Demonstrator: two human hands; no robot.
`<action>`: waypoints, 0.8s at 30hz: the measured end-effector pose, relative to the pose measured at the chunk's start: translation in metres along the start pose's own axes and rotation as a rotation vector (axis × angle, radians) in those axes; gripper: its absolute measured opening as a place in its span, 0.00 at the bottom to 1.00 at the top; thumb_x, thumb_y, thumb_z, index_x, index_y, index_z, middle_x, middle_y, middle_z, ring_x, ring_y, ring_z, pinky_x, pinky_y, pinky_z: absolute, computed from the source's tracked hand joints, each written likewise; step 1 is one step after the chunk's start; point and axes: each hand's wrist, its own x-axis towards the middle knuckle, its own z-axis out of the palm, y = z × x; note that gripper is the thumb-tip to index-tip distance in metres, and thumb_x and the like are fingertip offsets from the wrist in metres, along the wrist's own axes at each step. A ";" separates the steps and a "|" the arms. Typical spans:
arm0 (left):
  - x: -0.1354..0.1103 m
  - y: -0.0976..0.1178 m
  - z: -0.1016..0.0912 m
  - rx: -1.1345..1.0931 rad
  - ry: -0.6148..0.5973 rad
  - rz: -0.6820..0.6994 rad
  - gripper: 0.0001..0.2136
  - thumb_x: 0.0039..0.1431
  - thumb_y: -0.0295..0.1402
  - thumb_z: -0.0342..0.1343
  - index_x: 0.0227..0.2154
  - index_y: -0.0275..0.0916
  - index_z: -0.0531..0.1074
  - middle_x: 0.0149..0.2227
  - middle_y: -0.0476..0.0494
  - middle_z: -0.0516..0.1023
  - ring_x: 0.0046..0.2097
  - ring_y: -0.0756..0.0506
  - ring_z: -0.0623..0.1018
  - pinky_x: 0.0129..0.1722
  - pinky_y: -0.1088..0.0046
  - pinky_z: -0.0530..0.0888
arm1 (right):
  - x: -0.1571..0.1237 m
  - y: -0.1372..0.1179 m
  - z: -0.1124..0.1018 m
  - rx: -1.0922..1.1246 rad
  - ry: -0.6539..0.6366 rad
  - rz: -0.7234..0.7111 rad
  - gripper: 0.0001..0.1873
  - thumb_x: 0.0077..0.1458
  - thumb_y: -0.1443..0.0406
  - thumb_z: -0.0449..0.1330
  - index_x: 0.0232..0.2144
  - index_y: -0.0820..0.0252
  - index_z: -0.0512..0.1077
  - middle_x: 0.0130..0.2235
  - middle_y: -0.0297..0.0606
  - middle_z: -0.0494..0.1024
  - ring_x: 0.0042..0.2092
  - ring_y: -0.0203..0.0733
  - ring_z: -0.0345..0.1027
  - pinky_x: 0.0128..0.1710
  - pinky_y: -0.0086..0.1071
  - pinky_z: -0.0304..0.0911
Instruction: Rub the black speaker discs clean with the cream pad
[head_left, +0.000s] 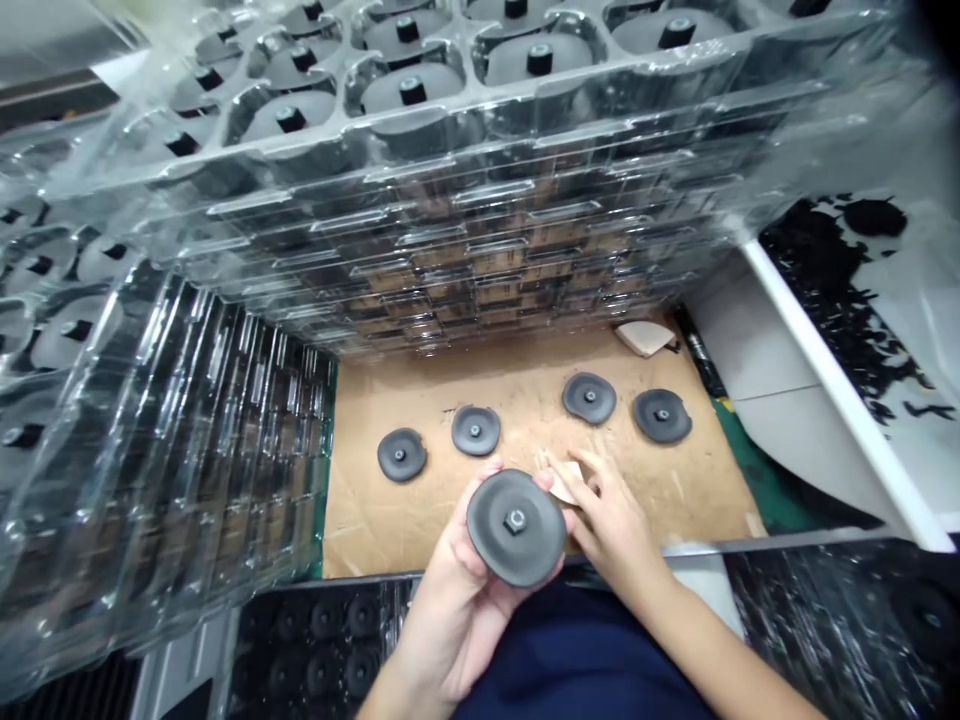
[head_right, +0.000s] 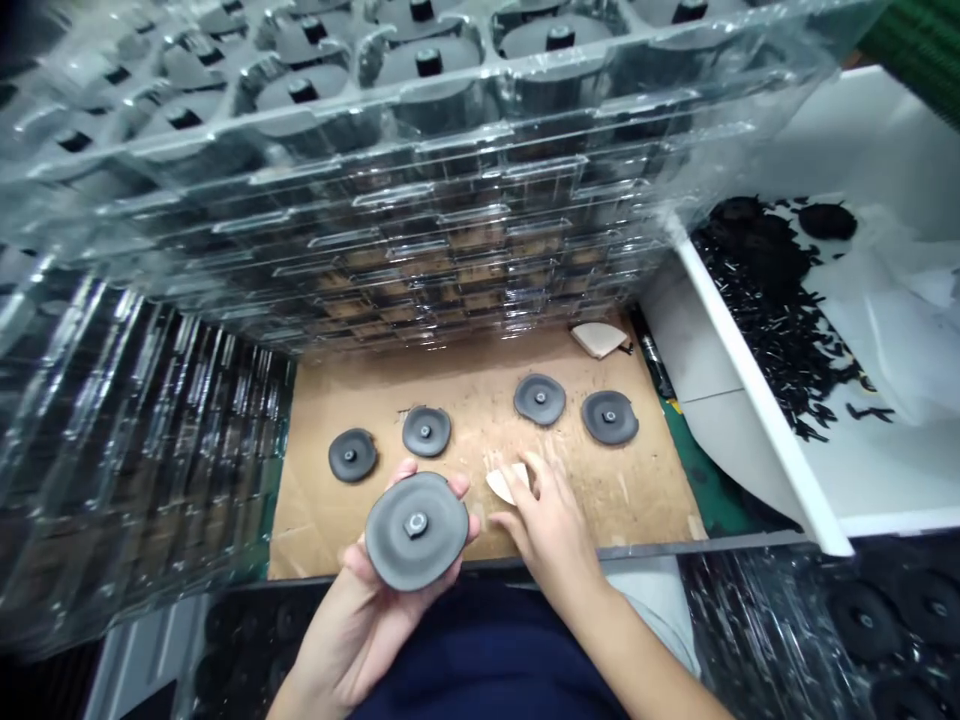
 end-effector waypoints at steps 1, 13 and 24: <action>-0.001 0.000 0.000 -0.008 0.011 0.014 0.31 0.41 0.41 0.66 0.52 0.48 0.66 0.50 0.42 0.75 0.48 0.37 0.77 0.43 0.68 0.76 | 0.002 0.002 0.001 -0.013 0.008 -0.003 0.19 0.58 0.63 0.52 0.50 0.59 0.70 0.51 0.53 0.67 0.39 0.48 0.68 0.42 0.50 0.67; -0.009 -0.005 -0.002 -0.011 -0.012 0.136 0.28 0.45 0.43 0.62 0.52 0.47 0.68 0.49 0.40 0.77 0.50 0.39 0.76 0.46 0.66 0.75 | 0.015 -0.026 -0.023 0.158 -0.075 -0.072 0.11 0.59 0.63 0.53 0.38 0.55 0.75 0.34 0.36 0.79 0.34 0.39 0.74 0.31 0.28 0.70; -0.004 -0.011 0.003 0.158 0.010 0.196 0.29 0.39 0.38 0.69 0.48 0.45 0.71 0.48 0.42 0.77 0.50 0.41 0.75 0.50 0.70 0.71 | 0.039 -0.127 -0.088 0.322 -0.052 -0.340 0.13 0.59 0.72 0.50 0.44 0.63 0.70 0.37 0.39 0.77 0.38 0.38 0.69 0.39 0.33 0.67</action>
